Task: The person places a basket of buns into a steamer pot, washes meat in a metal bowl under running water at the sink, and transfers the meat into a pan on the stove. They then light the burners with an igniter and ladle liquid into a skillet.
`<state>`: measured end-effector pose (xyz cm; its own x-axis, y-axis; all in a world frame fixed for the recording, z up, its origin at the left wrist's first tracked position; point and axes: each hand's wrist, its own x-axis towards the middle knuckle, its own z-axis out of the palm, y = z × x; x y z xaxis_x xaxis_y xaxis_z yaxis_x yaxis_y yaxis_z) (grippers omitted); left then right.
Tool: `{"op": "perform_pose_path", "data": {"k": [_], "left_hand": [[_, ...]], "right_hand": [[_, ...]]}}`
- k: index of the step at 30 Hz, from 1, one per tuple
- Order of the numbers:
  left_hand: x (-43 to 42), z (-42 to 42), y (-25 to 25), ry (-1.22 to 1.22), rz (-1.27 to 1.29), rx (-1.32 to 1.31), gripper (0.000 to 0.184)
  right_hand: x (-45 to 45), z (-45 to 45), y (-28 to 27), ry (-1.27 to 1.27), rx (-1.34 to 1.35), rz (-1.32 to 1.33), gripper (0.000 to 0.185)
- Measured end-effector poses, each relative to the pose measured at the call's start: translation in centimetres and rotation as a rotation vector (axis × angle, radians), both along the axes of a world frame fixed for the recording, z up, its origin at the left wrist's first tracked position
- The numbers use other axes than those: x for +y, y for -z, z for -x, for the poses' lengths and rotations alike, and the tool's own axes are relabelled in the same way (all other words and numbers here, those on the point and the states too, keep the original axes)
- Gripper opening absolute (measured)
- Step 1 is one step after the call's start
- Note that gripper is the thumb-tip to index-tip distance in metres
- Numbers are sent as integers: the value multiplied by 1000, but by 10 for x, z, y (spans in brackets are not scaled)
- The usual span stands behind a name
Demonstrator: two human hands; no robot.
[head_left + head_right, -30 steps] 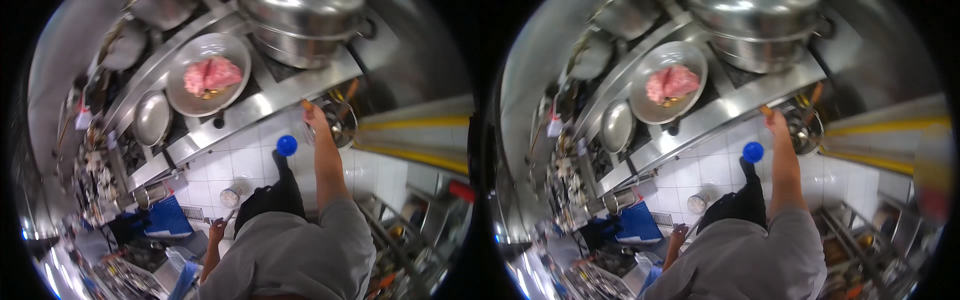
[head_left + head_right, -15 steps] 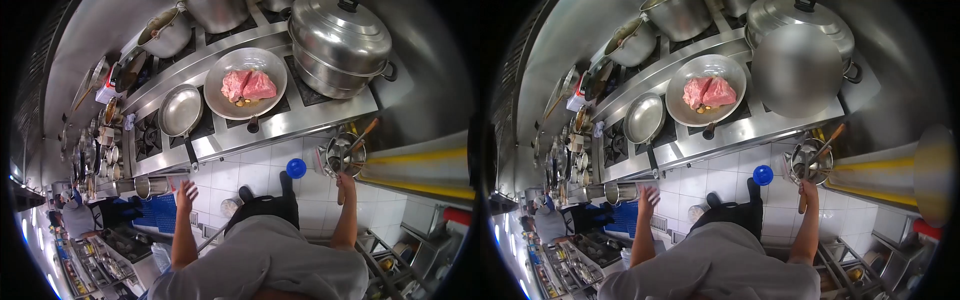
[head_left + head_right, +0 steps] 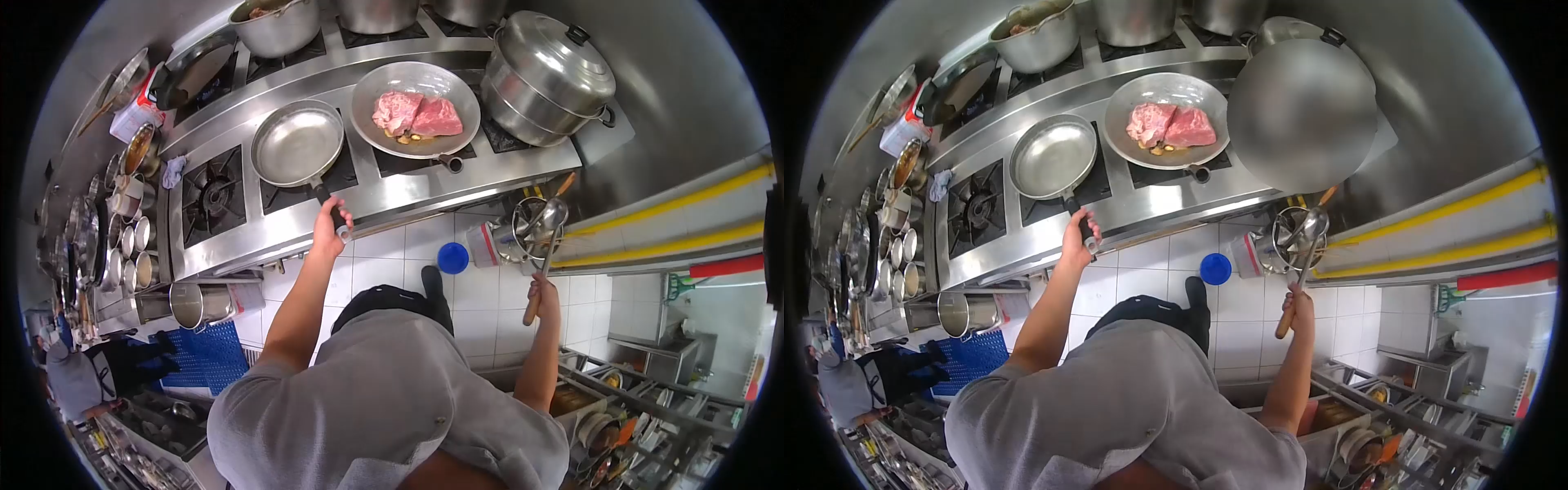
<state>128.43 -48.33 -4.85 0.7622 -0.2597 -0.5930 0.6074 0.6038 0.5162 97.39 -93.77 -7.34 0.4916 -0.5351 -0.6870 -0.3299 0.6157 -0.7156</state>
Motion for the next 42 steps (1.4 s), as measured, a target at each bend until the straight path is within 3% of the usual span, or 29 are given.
{"op": "perform_pose_path", "data": {"k": [2,4,9,11,13,15,17,19,22,25,27,31,39,42], "left_hand": [[11,-6,-9,-33,-82,13,20],[34,-5,-5,56,-376,-73,25],[89,-2,-13,114,-535,-246,23],[104,-7,16,92,-512,-367,25],[115,-2,12,89,-510,-379,24],[121,0,17,89,-487,-377,23],[120,-2,33,80,-440,-400,25],[118,-2,35,54,-378,-361,26],[124,1,26,-2,-255,-338,30],[116,-4,32,-56,-46,-302,29],[117,1,19,-95,56,-317,30],[114,0,11,-52,-164,-408,33],[118,-1,-31,72,-373,-372,31],[108,3,-84,61,-406,-371,34]], "right_hand": [[12,0,16,-28,129,151,13],[16,8,33,146,-186,-237,16],[57,-18,-31,158,-260,-336,20],[78,-43,-79,99,-501,-38,20],[45,-69,-120,-189,-552,133,17],[24,-108,-186,-130,-469,330,10],[85,-149,-257,-146,-495,655,9],[132,-187,-294,-44,-589,732,15],[149,-221,-315,-223,-640,582,15],[138,-252,-317,-263,-551,786,15],[178,-259,-314,-184,-603,767,11],[217,-273,-313,-348,-571,750,19],[191,-367,-311,-499,-580,593,26],[178,-420,-333,-537,-570,636,20]]}}
